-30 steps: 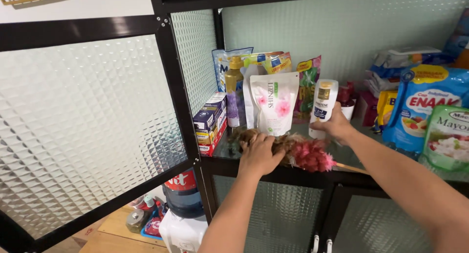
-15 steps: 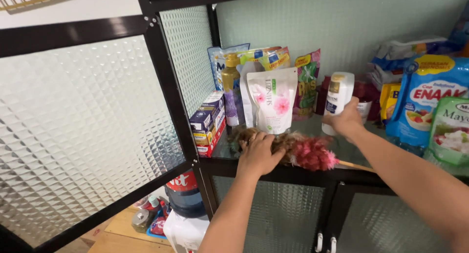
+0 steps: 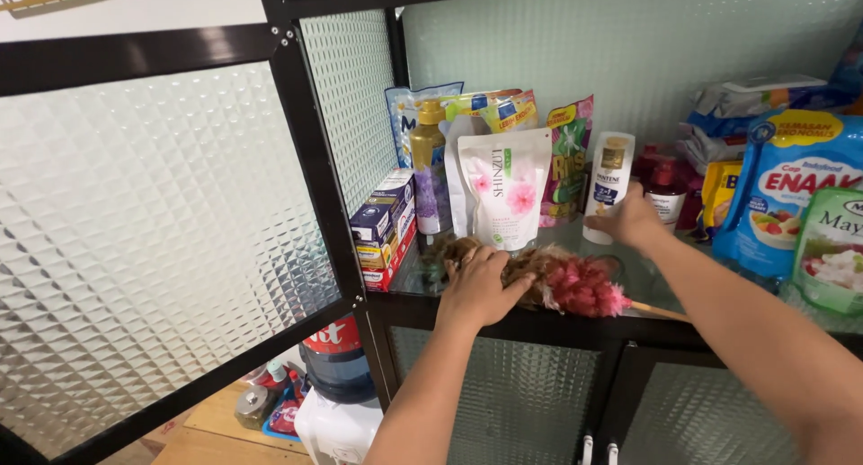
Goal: Organizing various household products and dusting the inside of a storage cabinet.
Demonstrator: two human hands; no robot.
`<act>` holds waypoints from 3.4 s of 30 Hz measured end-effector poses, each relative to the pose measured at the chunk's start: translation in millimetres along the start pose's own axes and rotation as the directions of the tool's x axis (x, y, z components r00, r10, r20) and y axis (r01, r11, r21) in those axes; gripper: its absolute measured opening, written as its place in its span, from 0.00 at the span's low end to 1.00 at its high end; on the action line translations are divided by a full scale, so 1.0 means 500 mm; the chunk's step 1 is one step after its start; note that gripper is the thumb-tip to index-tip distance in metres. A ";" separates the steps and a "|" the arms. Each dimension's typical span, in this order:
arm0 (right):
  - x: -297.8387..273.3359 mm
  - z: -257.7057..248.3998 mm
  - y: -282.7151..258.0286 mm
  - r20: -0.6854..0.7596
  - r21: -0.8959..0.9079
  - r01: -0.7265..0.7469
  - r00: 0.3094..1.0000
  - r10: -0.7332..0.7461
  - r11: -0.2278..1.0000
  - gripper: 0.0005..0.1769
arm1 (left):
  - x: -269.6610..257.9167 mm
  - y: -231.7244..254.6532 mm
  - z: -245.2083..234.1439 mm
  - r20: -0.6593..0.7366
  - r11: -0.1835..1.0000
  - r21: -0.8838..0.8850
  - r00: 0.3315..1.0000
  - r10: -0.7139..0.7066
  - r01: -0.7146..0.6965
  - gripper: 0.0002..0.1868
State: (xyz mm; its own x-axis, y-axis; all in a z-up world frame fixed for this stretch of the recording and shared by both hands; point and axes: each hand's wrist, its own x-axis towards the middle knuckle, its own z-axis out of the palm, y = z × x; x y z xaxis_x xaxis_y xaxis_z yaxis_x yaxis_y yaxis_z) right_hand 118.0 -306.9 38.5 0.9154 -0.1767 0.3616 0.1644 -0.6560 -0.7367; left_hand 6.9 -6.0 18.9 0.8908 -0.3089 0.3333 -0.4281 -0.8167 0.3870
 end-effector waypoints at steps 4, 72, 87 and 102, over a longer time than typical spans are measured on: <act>-0.062 -0.002 -0.051 -0.114 -0.438 -0.054 0.994 0.005 0.897 0.52 | -0.002 0.003 -0.004 -0.009 1.000 0.010 1.000 0.000 0.000 0.35; -0.226 -0.116 0.093 0.211 -0.272 0.528 0.848 -0.485 0.804 0.16 | -0.102 -0.149 0.023 -0.868 0.988 0.156 0.477 0.136 0.002 0.40; -0.095 -0.130 0.122 0.215 -0.248 0.192 0.967 -0.140 0.950 0.13 | -0.111 -0.196 0.029 -0.703 0.974 0.178 0.710 0.026 0.141 0.57; -0.369 -0.007 -0.418 0.058 -0.908 0.364 0.601 -0.797 0.208 0.14 | -0.124 -0.202 0.030 -0.667 0.950 0.271 0.742 0.070 0.154 0.50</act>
State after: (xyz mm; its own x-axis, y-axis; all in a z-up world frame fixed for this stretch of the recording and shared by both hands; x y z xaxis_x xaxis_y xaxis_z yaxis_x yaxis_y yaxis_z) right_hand -86.6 -139.6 127.5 0.4411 0.4592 0.7711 0.0341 -0.8671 0.4969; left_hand -3.1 88.3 -53.5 0.5287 0.0389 0.8479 -0.2280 -0.9557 0.1860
